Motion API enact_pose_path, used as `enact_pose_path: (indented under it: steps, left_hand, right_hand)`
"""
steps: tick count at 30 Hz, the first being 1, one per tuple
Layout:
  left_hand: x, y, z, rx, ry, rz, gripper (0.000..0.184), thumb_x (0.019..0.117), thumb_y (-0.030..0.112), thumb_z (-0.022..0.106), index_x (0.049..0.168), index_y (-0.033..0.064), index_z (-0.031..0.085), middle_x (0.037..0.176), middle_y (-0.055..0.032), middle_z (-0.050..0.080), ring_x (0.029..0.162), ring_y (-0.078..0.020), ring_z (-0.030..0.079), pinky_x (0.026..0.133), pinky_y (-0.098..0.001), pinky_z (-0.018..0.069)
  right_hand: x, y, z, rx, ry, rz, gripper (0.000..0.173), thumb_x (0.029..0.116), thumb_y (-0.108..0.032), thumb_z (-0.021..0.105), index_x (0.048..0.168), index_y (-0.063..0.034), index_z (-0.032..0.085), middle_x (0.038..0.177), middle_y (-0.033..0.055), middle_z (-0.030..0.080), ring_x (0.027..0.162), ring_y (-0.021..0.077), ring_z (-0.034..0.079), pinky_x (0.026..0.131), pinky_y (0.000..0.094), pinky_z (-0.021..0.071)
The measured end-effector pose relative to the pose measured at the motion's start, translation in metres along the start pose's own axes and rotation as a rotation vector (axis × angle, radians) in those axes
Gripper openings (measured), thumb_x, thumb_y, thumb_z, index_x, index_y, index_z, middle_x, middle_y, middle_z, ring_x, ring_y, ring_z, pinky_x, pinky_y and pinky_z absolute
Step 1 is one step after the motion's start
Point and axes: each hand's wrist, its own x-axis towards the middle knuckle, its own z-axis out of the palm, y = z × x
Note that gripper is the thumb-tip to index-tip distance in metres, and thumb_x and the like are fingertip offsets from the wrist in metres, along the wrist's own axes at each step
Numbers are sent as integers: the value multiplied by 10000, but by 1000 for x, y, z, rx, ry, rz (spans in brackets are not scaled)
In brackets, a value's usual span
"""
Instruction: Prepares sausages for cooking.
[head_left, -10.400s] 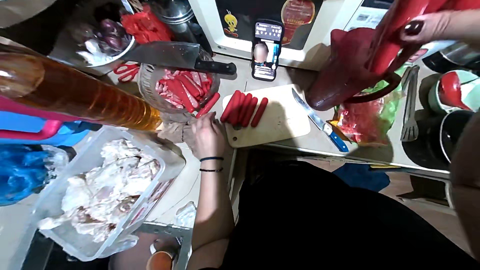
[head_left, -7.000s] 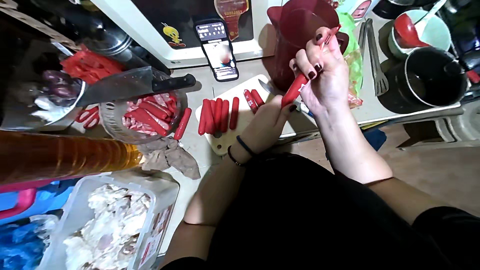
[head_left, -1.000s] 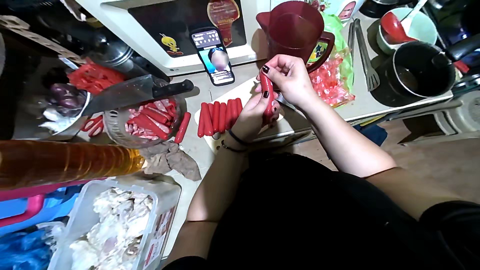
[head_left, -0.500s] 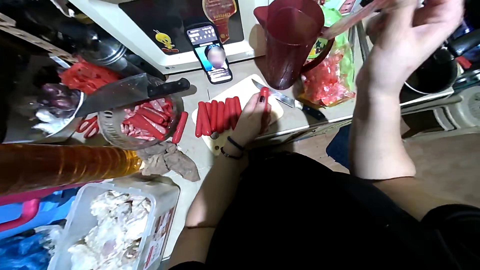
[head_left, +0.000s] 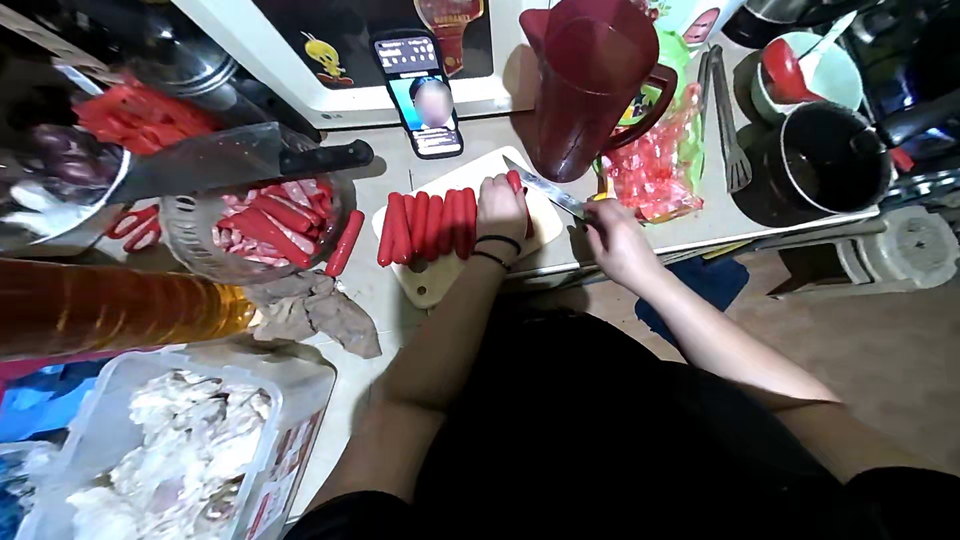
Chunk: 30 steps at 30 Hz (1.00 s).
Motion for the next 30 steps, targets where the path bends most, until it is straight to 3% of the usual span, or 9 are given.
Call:
enact_pose_path:
  steps: [3,7,10,12,14,19,22,25,30]
  left_hand:
    - [-4,1,1,91,-23,-24,540,1066,190,524,1523,-67,395,1504,-297,463,1381,-418,501,1134,-522,430]
    - [-25,-20,6,59,74,165,455,1021,32,515,1456,-97,485,1478,-302,506,1383,-401,515,1156,-479,419]
    - [-40,-24,0,7,25,152,456,1022,-8,492,1466,-108,460,1535,-306,444,1421,-380,484,1177,-459,401]
    - [-48,-28,-3,-63,10,131,444,1028,-15,473,1467,-87,477,1550,-275,443,1390,-353,522,1147,-447,437]
    - [-49,-33,0,-129,69,196,416,1033,-8,462,1440,-81,515,1532,-263,473,1377,-341,538,1146,-431,437]
    - [-25,-48,34,-75,209,390,524,998,-40,465,1509,-120,380,1603,-297,352,1541,-445,245,1272,-494,210]
    - [-19,-51,52,71,258,408,613,963,-44,485,1543,-120,304,1638,-306,270,1548,-480,187,1259,-544,203]
    - [-22,-48,56,135,214,342,638,1001,16,462,1568,-132,209,1650,-318,222,1554,-475,170,1258,-544,191]
    - [-21,-48,57,106,235,334,613,1006,23,443,1563,-127,237,1641,-317,250,1552,-462,195,1263,-527,193]
  right_hand:
    - [7,5,18,-239,-45,107,427,1005,-73,563,1418,34,559,1335,273,598,1274,461,559,1059,579,469]
    - [18,4,26,-374,-98,202,426,967,3,565,1391,11,593,1298,300,604,1244,492,567,1010,610,474]
    - [22,-2,18,-272,-230,294,417,957,-64,624,1363,21,585,1325,304,574,1245,477,582,967,598,528]
    - [22,-10,6,-133,-356,334,472,935,-111,671,1366,20,529,1298,269,587,1159,428,635,931,586,542]
    - [19,-22,-1,2,-434,360,417,960,-110,650,1323,-10,473,1071,208,636,934,363,673,799,554,554]
    - [12,-41,4,147,-537,418,276,1115,-211,435,1318,-28,469,854,144,608,654,265,649,631,457,570]
    - [17,-50,15,91,-546,431,317,1125,-229,373,1237,-11,573,849,164,633,683,294,668,657,494,568]
    - [23,-58,22,32,-560,384,310,1122,-238,375,1265,-20,542,927,183,650,855,353,688,759,553,553]
    - [31,-71,13,-140,-463,366,287,1110,-229,383,1262,-27,517,928,197,678,925,398,713,768,569,564]
